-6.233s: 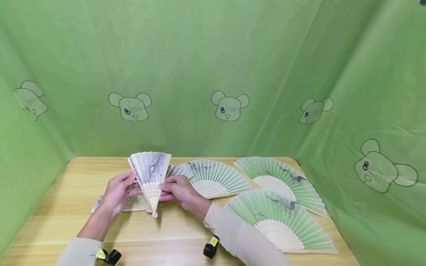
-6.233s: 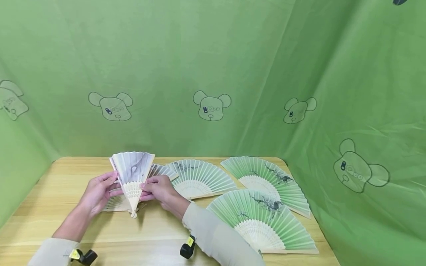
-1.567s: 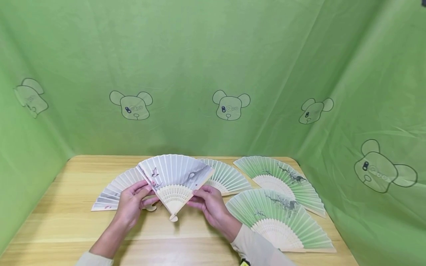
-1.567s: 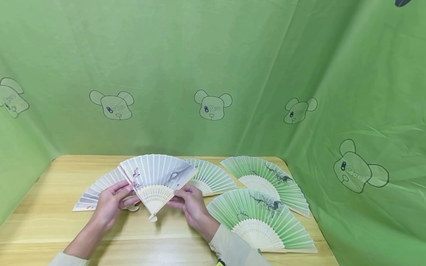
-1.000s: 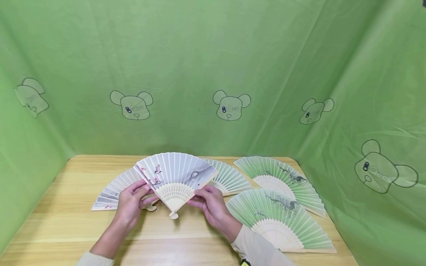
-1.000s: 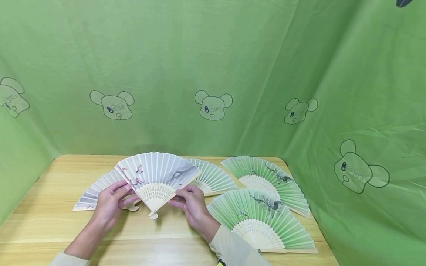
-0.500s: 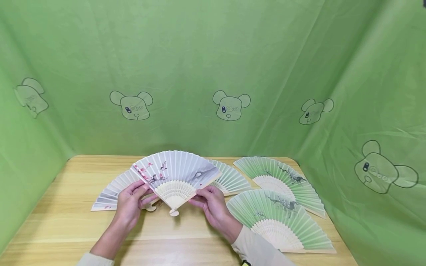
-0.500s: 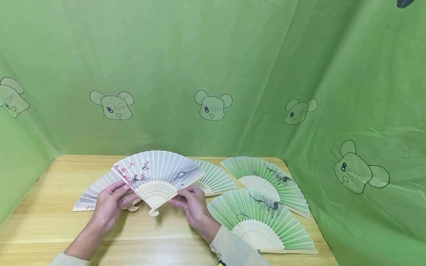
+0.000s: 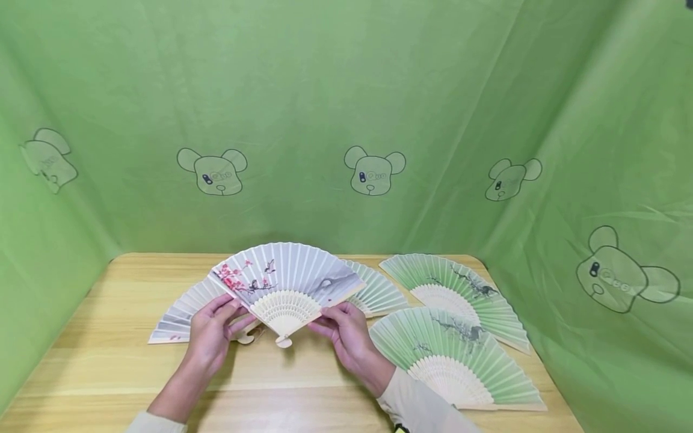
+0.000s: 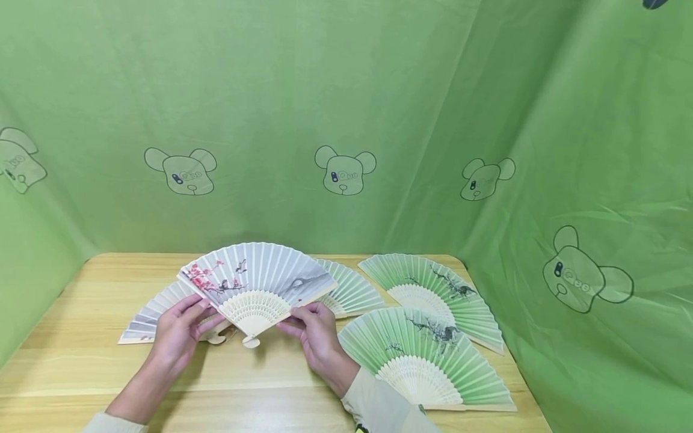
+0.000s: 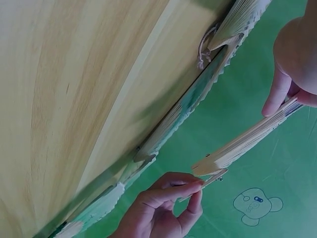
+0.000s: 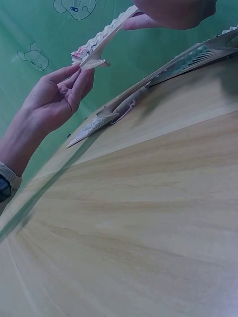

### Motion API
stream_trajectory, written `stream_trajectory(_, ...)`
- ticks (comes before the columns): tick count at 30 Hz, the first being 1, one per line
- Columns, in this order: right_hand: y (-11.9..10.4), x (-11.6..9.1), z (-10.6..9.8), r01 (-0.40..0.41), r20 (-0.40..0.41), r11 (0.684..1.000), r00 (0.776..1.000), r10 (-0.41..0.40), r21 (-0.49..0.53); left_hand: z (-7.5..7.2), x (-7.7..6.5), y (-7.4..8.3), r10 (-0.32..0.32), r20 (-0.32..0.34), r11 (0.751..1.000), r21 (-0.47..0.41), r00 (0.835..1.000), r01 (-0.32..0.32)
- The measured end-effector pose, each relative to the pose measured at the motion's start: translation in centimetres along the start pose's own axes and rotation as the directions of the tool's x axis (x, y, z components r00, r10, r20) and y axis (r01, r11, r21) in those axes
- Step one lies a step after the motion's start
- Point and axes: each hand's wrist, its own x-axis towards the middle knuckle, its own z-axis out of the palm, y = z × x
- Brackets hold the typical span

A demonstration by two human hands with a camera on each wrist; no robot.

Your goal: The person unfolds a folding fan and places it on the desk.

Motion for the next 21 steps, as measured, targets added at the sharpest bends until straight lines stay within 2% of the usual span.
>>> stream_trajectory(12,-0.11,-0.15,-0.13,0.019,-0.011,1.000,1.000,-0.019,0.013,0.09,-0.33,0.00,0.001,-0.004,0.999,-0.052,1.000,-0.001)
stream_trajectory(21,-0.06,-0.16,-0.27,0.029,-0.019,0.999,0.999,-0.028,0.019,0.14,-0.48,-0.06,0.028,-0.002,0.995,-0.094,1.000,-0.028)
